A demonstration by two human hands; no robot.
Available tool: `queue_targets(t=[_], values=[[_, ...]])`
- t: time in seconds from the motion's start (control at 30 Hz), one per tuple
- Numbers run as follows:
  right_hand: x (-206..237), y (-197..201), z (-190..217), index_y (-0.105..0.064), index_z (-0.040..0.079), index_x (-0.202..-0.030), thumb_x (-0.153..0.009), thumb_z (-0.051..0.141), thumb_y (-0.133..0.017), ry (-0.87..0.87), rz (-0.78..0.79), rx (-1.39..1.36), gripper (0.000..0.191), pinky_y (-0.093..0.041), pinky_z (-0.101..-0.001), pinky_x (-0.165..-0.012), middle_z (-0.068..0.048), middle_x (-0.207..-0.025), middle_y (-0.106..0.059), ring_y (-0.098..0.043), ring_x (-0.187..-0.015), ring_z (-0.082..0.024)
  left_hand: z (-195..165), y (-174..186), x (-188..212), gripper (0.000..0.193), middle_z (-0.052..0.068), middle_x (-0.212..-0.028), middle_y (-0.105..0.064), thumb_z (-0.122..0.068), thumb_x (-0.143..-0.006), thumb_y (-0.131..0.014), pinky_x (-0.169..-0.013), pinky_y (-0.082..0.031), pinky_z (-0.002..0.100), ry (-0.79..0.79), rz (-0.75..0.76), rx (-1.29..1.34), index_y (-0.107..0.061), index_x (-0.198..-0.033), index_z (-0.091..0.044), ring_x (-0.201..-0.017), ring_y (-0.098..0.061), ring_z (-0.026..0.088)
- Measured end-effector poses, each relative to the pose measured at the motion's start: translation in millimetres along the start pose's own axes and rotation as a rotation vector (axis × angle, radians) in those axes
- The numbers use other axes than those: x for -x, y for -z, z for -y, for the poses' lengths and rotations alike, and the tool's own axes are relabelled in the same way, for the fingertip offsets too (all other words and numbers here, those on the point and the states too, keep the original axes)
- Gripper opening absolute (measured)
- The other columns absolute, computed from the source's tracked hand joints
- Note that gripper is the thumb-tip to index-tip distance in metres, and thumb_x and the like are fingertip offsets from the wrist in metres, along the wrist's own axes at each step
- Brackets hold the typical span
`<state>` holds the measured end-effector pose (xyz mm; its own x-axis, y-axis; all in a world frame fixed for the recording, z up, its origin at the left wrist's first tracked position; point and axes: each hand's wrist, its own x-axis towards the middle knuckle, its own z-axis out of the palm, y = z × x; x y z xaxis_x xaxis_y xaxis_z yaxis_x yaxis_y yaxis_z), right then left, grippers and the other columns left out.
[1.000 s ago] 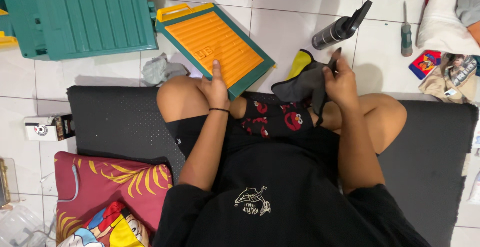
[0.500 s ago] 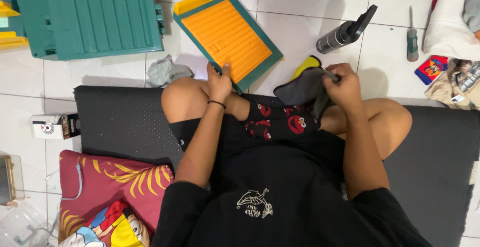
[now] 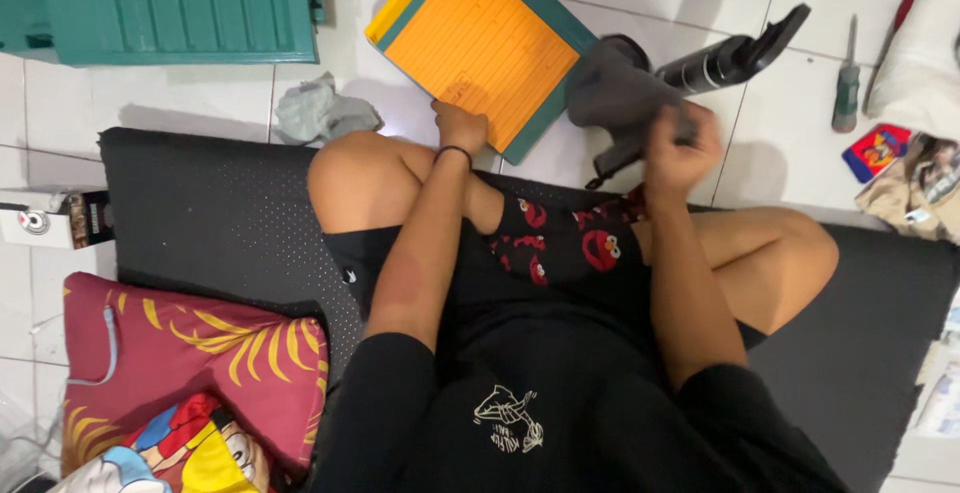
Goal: The person sits on the floor and takes apart a green plastic cabinet, separating the orange drawer fronts from the green panels by hand. They then wipe the orange drawer fronts with a yellow cloth and reattach the fronts to the cabinet panels.
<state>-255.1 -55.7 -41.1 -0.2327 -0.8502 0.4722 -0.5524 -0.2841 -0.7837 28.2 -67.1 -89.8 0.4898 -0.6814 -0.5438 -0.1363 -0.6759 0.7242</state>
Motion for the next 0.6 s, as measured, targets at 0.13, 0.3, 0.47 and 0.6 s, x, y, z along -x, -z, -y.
queue_targets(t=[0.13,0.3,0.47,0.6], values=[[-2.1,31.3,-11.6,-0.06,0.001,-0.103,-0.104,0.002,-0.065,-0.244,-0.337,-0.43,0.006,-0.045,-0.0276,-0.073,-0.001,-0.09,-0.06,-0.053,-0.081,-0.011,-3.7,-6.6,-0.9,0.081,0.034,-0.132,-0.055,-0.011,-0.071,-0.083,-0.109,-0.047,0.041,0.008,-0.028,-0.024,-0.033,-0.131,0.01,-0.126,-0.055,0.046],[3.8,42.7,-0.7,-0.058,0.003,-0.106,-0.107,0.007,-0.063,-0.212,-0.249,-0.409,0.006,-0.048,-0.0272,-0.079,-0.002,-0.096,-0.061,-0.055,-0.086,-0.011,-13.9,-5.5,15.1,0.1,0.031,-0.144,-0.037,-0.006,-0.07,-0.077,-0.112,-0.039,0.047,0.021,-0.1,-0.144,-0.019,-0.151,0.005,-0.131,-0.041,0.047],[8.4,-16.4,20.6,-0.068,-0.002,-0.113,-0.103,0.007,-0.069,-0.158,0.091,0.023,0.013,-0.052,-0.0325,-0.084,-0.011,-0.103,-0.067,-0.063,-0.093,-0.02,-26.9,-15.1,15.4,0.082,0.023,-0.156,-0.035,-0.017,-0.085,-0.072,-0.125,-0.017,0.059,-0.71,-0.217,-0.415,-0.033,-0.155,-0.002,-0.15,-0.026,0.041],[-13.5,-73.7,25.0,-0.07,-0.001,-0.117,-0.099,0.008,-0.072,-0.049,0.264,0.069,0.02,-0.055,-0.0372,-0.094,-0.021,-0.115,-0.074,-0.073,-0.107,-0.035,-41.4,-25.3,-14.5,0.071,0.018,-0.168,-0.02,-0.03,-0.098,-0.061,-0.127,-0.006,0.06,-0.915,-0.005,-0.622,-0.033,-0.159,-0.008,-0.156,-0.011,0.04]])
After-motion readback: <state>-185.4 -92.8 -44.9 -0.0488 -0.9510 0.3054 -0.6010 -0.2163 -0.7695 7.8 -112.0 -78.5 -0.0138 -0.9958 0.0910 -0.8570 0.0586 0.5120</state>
